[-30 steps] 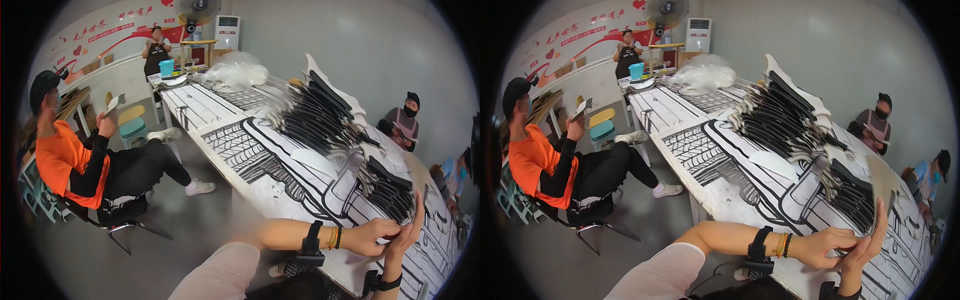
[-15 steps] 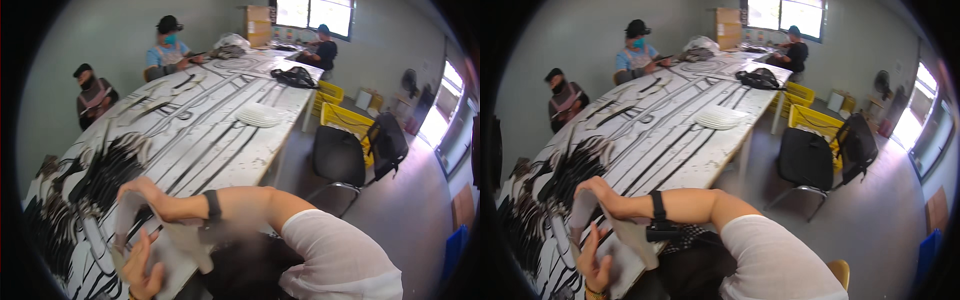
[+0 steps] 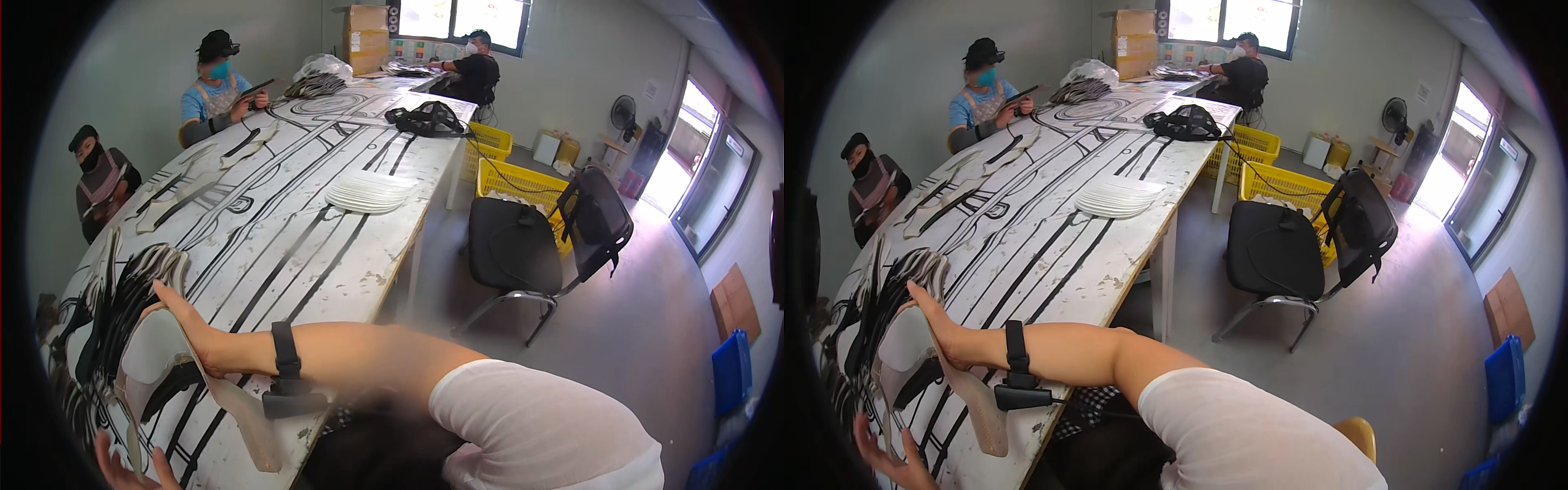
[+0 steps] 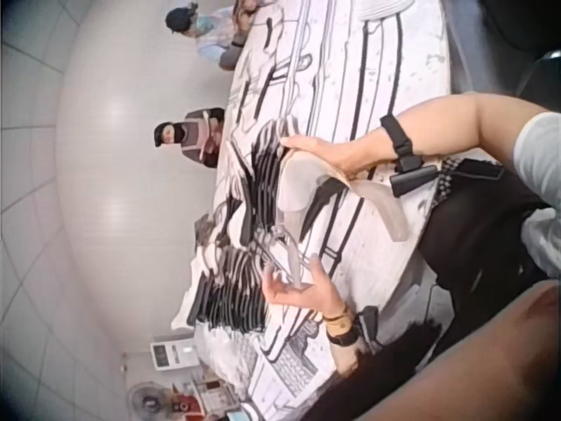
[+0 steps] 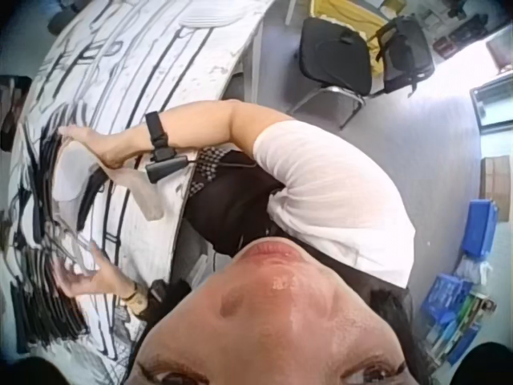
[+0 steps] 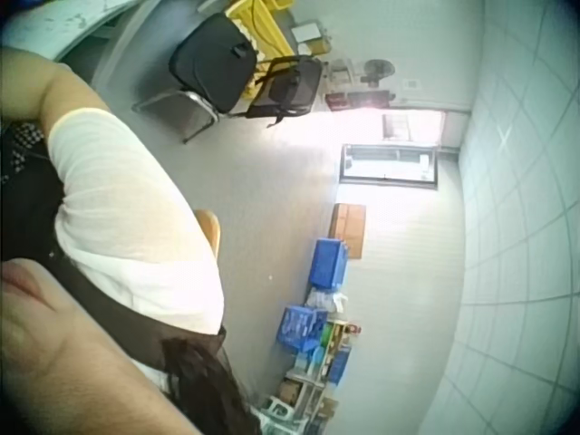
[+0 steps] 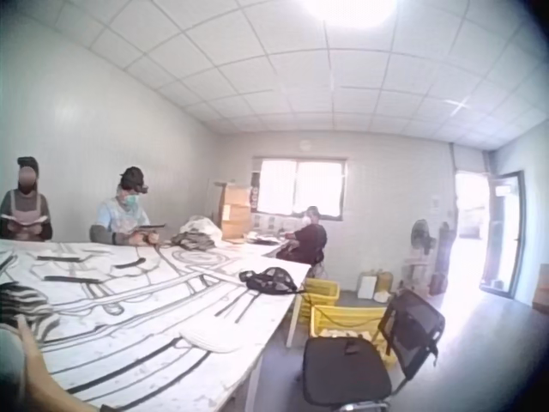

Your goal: Applying a white adhesive or reinforcement layer to shoe upper components at a manufacturing table.

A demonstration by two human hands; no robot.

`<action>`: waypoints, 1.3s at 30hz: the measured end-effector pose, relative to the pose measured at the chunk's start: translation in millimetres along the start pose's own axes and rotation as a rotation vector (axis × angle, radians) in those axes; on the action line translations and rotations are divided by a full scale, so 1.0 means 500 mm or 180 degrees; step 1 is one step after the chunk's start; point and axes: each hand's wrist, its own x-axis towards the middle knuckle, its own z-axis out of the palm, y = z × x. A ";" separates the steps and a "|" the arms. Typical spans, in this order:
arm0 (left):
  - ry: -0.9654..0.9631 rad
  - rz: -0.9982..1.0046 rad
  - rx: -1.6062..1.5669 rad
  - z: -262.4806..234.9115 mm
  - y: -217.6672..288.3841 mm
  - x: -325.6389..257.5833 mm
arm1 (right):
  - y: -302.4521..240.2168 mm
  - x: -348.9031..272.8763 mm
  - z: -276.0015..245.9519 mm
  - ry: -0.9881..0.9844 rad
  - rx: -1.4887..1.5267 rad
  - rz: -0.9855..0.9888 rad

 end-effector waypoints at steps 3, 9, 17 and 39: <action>-0.1046 -0.0658 0.0212 -0.016 -0.002 0.004 | -0.003 -0.007 0.000 -0.0343 -0.0087 0.0080; -0.2023 0.1021 0.1111 -0.059 -0.065 -0.023 | 0.014 -0.026 0.012 -0.0459 -0.0310 0.0236; -0.2438 0.0177 0.1302 -0.047 -0.017 -0.027 | 0.035 -0.001 -0.016 -0.0197 -0.0048 0.0740; -0.1127 -0.2968 0.0303 -0.053 -0.204 -0.096 | 0.034 -0.032 -0.034 -0.0838 0.0314 0.1635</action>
